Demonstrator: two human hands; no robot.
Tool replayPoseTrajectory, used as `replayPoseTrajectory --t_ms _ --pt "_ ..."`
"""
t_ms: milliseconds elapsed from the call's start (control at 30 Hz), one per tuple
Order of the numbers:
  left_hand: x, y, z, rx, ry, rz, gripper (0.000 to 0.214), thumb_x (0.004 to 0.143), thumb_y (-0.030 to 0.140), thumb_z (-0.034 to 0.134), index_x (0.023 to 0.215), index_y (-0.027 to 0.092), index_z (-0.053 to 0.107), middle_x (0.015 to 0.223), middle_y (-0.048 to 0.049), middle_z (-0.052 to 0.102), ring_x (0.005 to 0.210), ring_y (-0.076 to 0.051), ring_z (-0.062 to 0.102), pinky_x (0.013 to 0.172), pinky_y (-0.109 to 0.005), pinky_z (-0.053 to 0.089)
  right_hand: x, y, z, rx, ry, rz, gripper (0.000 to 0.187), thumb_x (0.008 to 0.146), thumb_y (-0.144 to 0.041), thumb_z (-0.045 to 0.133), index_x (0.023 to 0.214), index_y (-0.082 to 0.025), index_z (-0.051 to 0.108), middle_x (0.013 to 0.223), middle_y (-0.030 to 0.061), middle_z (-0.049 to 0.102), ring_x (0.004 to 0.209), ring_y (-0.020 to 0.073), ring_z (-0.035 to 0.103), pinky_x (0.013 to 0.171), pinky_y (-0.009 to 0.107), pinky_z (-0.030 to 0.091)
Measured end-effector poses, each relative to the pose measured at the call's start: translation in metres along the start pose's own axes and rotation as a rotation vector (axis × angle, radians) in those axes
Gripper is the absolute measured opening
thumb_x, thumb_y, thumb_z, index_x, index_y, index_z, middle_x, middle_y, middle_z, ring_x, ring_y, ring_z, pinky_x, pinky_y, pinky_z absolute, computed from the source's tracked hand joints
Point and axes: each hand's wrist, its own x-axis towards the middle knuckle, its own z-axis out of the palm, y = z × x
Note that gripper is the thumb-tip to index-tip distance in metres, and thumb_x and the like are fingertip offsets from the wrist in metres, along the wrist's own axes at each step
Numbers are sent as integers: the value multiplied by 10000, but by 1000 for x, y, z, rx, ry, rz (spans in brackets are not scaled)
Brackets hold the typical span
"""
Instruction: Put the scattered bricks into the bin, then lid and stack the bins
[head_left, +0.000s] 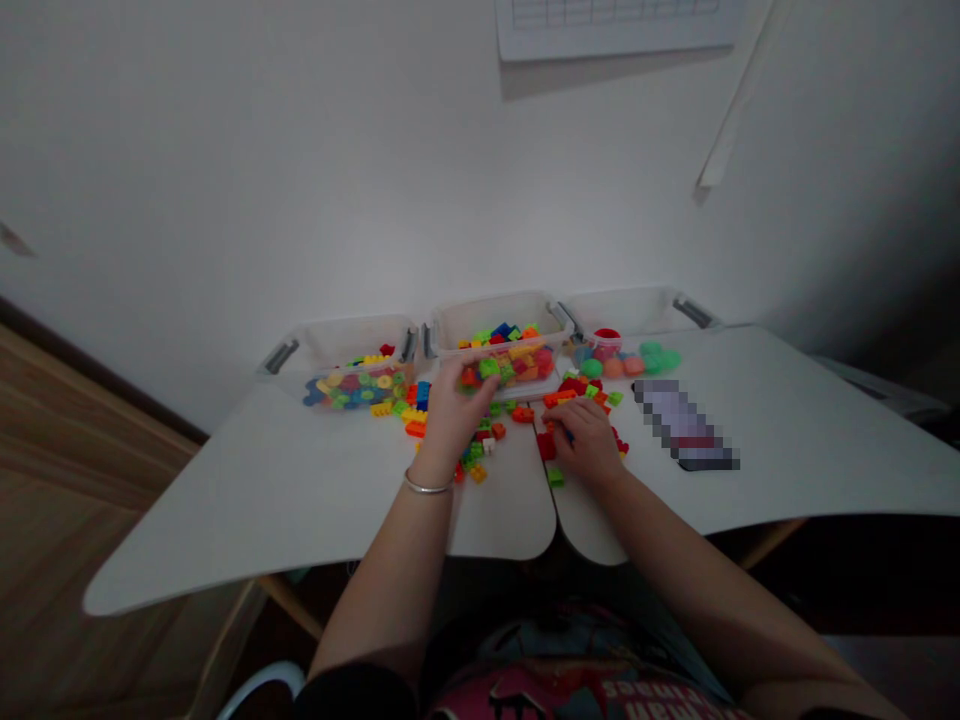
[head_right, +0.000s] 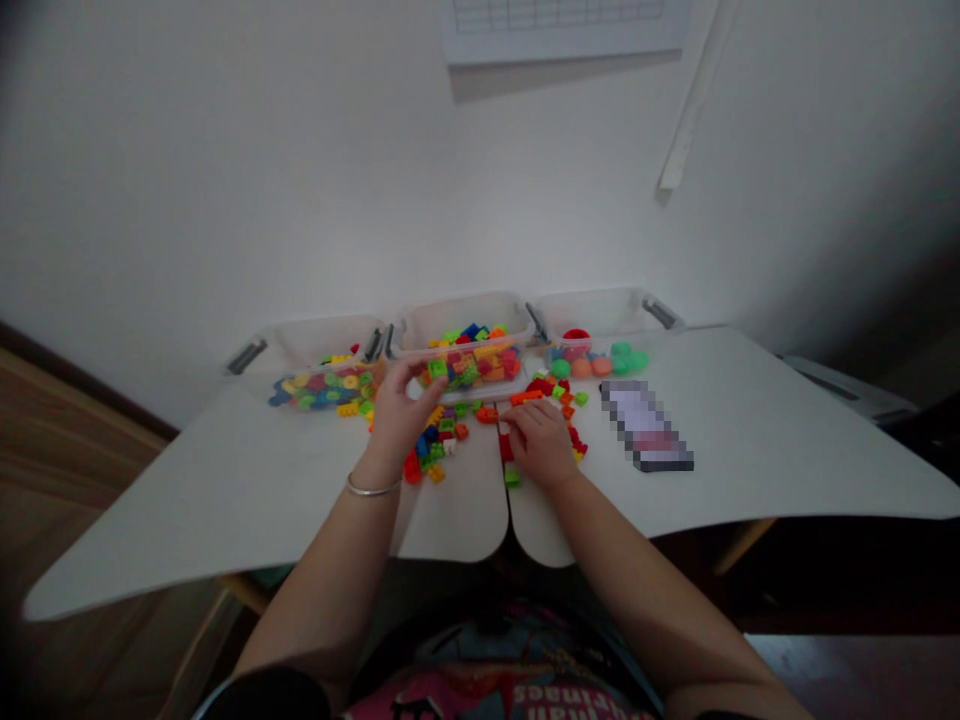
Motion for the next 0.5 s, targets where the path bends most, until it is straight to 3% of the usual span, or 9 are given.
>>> replayPoseTrajectory --t_ms 133,200,333,500 --pt "44 7 -17 88 185 7 319 817 270 627 1128 208 597 1048 -53 672 977 -179 622 922 -329 465 0 0 1 -1 -15 1 194 825 -110 517 883 -216 669 866 50 702 875 237 585 853 409 472" --pt "63 5 -19 221 214 -20 291 797 280 648 1078 203 627 998 -54 689 1003 -210 621 973 -375 425 0 1 1 3 -18 -3 187 826 -111 519 876 -212 669 865 50 703 876 236 585 860 410 471" --pt "88 -4 -13 364 101 -127 262 787 292 649 1033 202 654 988 -61 720 997 -228 644 974 -389 406 0 2 3 12 -15 -8 179 824 -113 528 878 -212 668 868 47 704 881 234 586 870 408 469" --pt "102 -16 0 550 -142 -353 265 792 350 607 1028 253 683 1038 -33 733 1027 -248 648 944 -393 421 0 1 4 29 -3 -31 183 823 -97 523 871 -205 663 851 47 699 869 229 587 858 393 473"
